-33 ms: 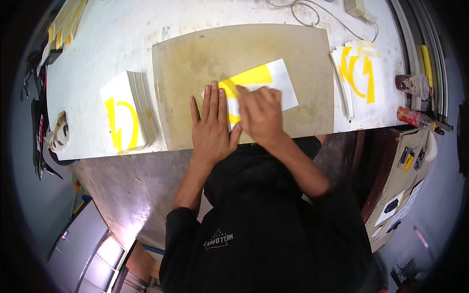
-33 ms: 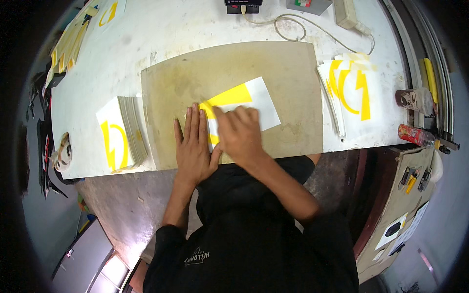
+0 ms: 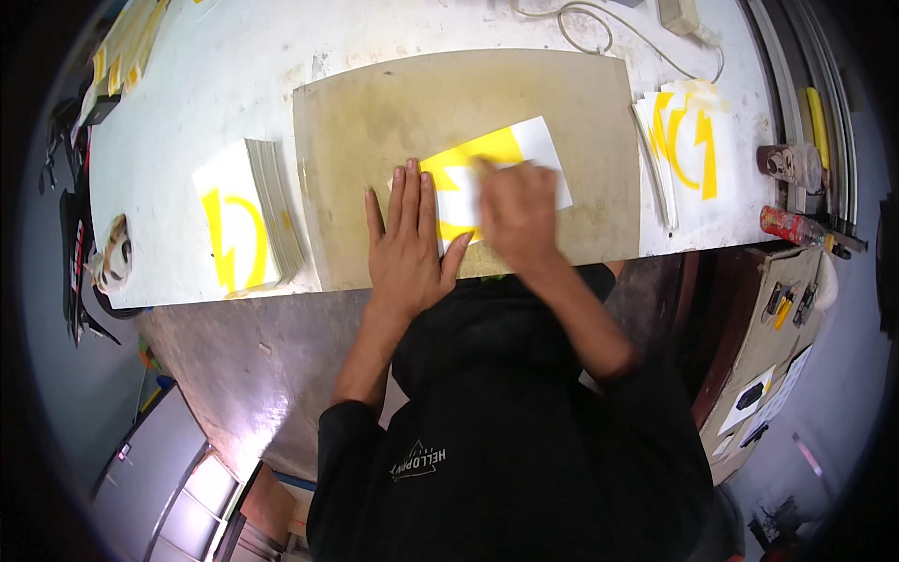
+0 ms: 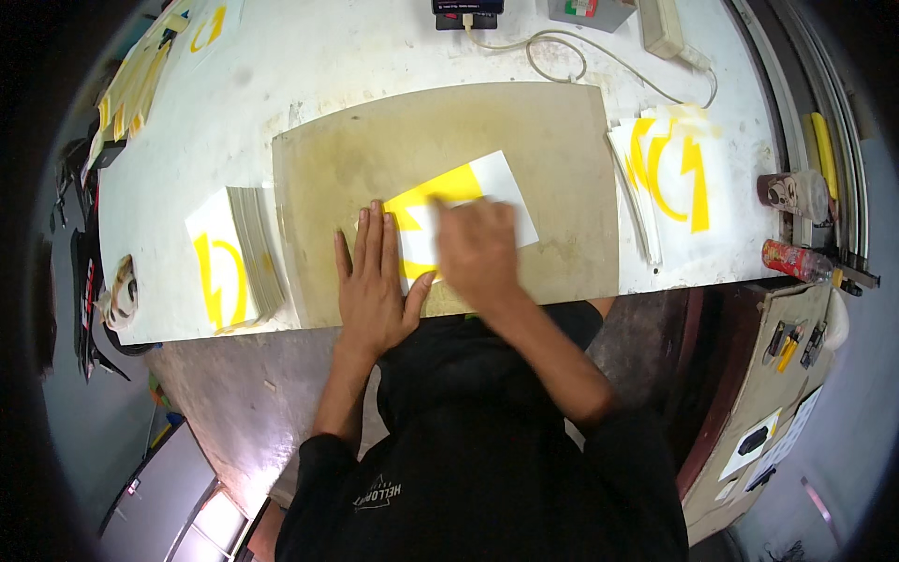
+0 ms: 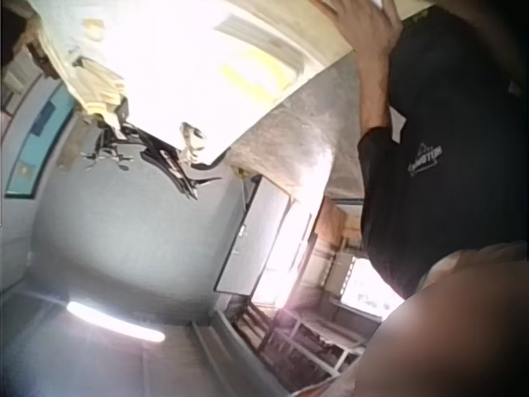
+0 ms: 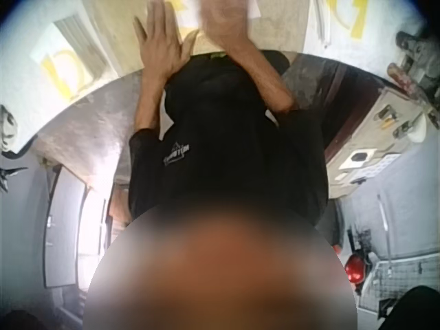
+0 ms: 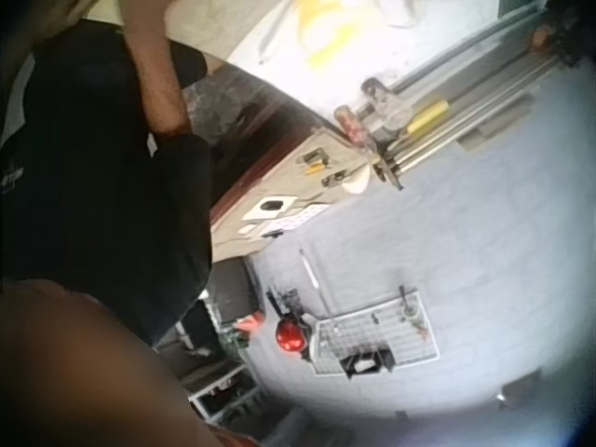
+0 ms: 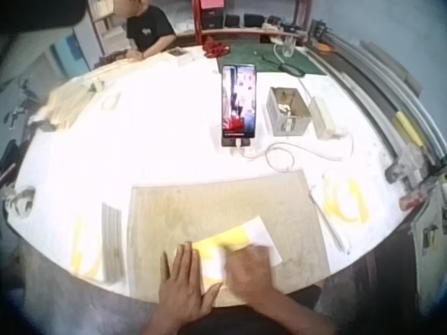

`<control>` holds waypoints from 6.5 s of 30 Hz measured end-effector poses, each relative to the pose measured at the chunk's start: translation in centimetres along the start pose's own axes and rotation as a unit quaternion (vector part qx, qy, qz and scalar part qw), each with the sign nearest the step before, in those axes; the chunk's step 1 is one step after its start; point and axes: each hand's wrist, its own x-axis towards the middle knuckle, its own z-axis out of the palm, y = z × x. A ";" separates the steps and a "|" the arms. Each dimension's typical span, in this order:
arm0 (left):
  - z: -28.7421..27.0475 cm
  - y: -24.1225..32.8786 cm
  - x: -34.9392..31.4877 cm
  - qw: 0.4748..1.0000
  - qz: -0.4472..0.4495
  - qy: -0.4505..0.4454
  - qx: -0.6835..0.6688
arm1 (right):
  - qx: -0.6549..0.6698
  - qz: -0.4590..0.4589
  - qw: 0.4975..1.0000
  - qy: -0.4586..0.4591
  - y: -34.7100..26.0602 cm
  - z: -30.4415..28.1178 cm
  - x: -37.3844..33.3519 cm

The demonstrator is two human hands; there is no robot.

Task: The person repeatedly folds white paper sheets with yellow printed symbols on a workbench. They align edges, press folds, and stack the folded sheets. A smartphone on a stand displays a video in the background.

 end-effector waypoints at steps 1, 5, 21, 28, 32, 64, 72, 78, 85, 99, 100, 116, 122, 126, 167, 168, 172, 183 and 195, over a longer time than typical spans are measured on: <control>0.1 -0.1 0.1 1.000 0.002 0.018 -0.010 | -0.016 0.067 0.998 0.015 2.1 -0.9 0.3; 0.2 1.4 0.4 0.997 -0.013 0.069 -0.032 | -0.028 0.209 0.976 0.044 6.8 -4.6 1.9; -2.1 -3.1 9.4 0.931 0.170 -0.122 -0.298 | 0.044 0.019 0.993 -0.110 2.9 -7.0 -2.8; -2.4 -0.9 6.5 0.991 0.124 0.024 -0.036 | 0.113 -0.055 0.985 -0.114 0.9 -9.4 -7.2; -1.2 -0.9 5.8 0.991 0.100 0.078 -0.036 | 0.092 -0.086 0.984 -0.125 1.4 -8.6 -6.5; -1.8 -2.9 5.9 0.982 0.130 -0.028 -0.133 | 0.147 0.028 0.978 -0.148 4.9 -6.3 -1.1; -1.4 0.5 4.4 0.970 0.188 0.060 -0.140 | -0.108 0.151 0.982 -0.032 7.0 -10.3 -4.0; -2.0 -0.2 2.9 0.881 -0.010 0.169 -0.441 | -0.191 0.194 0.962 0.028 13.7 -13.0 -4.3; -11.2 -8.4 -2.6 0.813 -0.065 0.454 -0.359 | -0.154 0.210 0.964 -0.048 13.7 -14.1 -3.4; -14.0 -12.8 -8.9 0.977 -0.098 0.191 0.020 | -0.075 0.329 0.941 0.027 14.3 -15.5 -3.9; -14.0 -12.2 -8.4 0.972 -0.083 0.211 0.069 | -0.063 0.349 0.933 0.063 14.0 -15.5 -3.9; -1.6 -2.2 -0.1 0.688 -0.166 0.068 -0.704 | 0.259 0.208 0.943 -0.012 0.9 -8.5 -2.4; -1.7 -1.8 -1.5 0.601 -0.105 0.102 -0.786 | 0.457 0.420 0.784 0.004 2.0 -7.9 -1.3; -2.3 -1.5 -0.4 0.618 -0.168 0.121 -0.758 | 0.486 0.414 0.770 0.000 2.0 -9.1 -0.6; -0.1 -2.9 -1.0 0.749 -0.180 0.051 -0.636 | 0.688 0.486 0.538 -0.023 5.0 -7.7 1.0; -0.2 -2.8 -1.0 0.746 -0.183 0.054 -0.638 | 0.696 0.488 0.526 -0.029 5.1 -7.7 0.9; -0.7 -2.2 -0.8 0.744 -0.189 0.065 -0.637 | 0.720 0.492 0.485 -0.058 5.4 -8.4 1.1; -1.1 -2.0 -1.2 0.752 -0.196 0.062 -0.626 | 0.594 0.465 0.656 -0.039 5.1 -8.2 0.1; -0.7 -2.2 -1.6 0.770 -0.186 0.041 -0.609 | 0.717 0.493 0.491 0.039 5.8 -7.4 -0.5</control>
